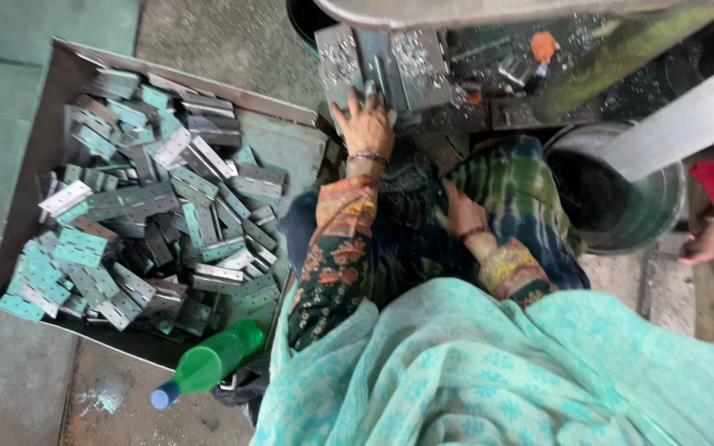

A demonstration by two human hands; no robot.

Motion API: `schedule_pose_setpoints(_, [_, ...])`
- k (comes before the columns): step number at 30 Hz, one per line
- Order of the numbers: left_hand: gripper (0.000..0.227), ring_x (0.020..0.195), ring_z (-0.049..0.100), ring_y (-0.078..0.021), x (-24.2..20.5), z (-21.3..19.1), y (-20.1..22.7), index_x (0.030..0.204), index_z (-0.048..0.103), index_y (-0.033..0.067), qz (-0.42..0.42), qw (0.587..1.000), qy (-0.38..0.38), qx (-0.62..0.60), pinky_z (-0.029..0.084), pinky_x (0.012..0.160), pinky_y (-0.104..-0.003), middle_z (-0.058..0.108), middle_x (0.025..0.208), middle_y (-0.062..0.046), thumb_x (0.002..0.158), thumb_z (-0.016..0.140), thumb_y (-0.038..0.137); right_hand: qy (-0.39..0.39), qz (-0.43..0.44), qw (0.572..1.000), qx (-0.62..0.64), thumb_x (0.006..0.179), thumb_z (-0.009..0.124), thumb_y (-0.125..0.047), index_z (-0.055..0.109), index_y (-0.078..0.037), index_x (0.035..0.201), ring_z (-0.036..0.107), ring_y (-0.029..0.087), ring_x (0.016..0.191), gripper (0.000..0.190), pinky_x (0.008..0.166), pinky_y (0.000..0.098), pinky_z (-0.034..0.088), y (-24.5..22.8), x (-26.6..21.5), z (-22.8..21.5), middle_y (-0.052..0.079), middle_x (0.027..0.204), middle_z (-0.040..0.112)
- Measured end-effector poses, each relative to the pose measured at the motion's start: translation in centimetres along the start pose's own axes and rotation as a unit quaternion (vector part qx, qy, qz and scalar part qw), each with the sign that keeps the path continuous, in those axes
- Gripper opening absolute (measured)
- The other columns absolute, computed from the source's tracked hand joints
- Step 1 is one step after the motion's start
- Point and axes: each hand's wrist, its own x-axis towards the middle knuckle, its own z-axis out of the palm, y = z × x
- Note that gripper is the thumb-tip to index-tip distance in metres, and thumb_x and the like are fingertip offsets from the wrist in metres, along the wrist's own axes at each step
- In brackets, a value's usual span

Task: The person sits on the floor and repeatedly places small metal pieces into a manual punching machine, operates the lever to punch holes, and then removes the finished pieces. The person handles the metal pieces one at a time and places them into a nearby bin.

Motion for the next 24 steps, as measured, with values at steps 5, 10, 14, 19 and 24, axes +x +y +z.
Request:
schedule_pose_setpoints(5, [0.040, 0.150, 0.025, -0.0347, 1.1, 0.0, -0.1, 0.130, 0.068, 0.0163, -0.008, 0.997, -0.063, 0.039, 0.012, 0.115, -0.077, 0.052, 0.150, 0.002, 0.094, 0.052, 0.025, -0.049, -0.016, 0.998, -0.021, 0.078, 0.080, -0.027, 0.032, -0.011, 0.154, 0.068, 0.050, 0.101, 0.091, 0.087, 0.0547, 0.057, -1.9, 0.3, -4.3, 0.031, 0.116, 0.066])
schedule_pose_setpoints(10, [0.039, 0.152, 0.023, -0.0336, 3.3, 0.6, -0.3, 0.133, 0.067, 0.0159, -0.011, 0.998, -0.050, 0.025, 0.012, 0.117, -0.076, 0.052, 0.151, 0.002, 0.099, 0.049, 0.025, -0.055, -0.020, 0.997, -0.048, 0.085, 0.075, -0.030, 0.033, -0.013, 0.156, 0.070, 0.047, 0.100, 0.084, 0.086, 0.0545, 0.059, -2.5, 0.4, -5.6, 0.028, 0.117, 0.069])
schedule_pose_setpoints(14, [0.042, 0.151, 0.022, -0.0346, 3.6, 0.5, -0.5, 0.132, 0.066, 0.0140, -0.010, 0.999, -0.040, 0.013, 0.012, 0.117, -0.075, 0.050, 0.152, 0.000, 0.100, 0.048, 0.032, 0.023, -0.024, 0.999, 0.003, 0.085, 0.076, -0.034, 0.033, -0.021, 0.157, 0.067, 0.050, 0.100, 0.084, 0.086, 0.0586, 0.054, -1.2, -0.2, -2.1, 0.028, 0.114, 0.069])
schedule_pose_setpoints(19, [0.039, 0.154, 0.019, -0.0352, 1.7, 0.4, 0.1, 0.134, 0.066, 0.0162, -0.011, 0.997, -0.065, 0.046, 0.011, 0.118, -0.075, 0.049, 0.154, 0.002, 0.101, 0.047, 0.025, 0.004, -0.023, 1.000, -0.001, 0.080, 0.076, -0.029, 0.035, -0.021, 0.154, 0.068, 0.050, 0.098, 0.085, 0.082, 0.0578, 0.056, -0.2, -1.0, -1.2, 0.029, 0.112, 0.070])
schedule_pose_setpoints(24, [0.044, 0.151, 0.021, -0.0375, 4.2, 0.2, -0.4, 0.140, 0.062, 0.0142, -0.030, 0.998, -0.034, 0.033, 0.011, 0.117, -0.075, 0.051, 0.152, 0.000, 0.101, 0.047, 0.029, -0.053, -0.016, 0.998, -0.031, 0.085, 0.074, -0.028, 0.033, -0.016, 0.156, 0.070, 0.048, 0.098, 0.083, 0.085, 0.0550, 0.058, -1.9, 0.2, -5.1, 0.029, 0.109, 0.071])
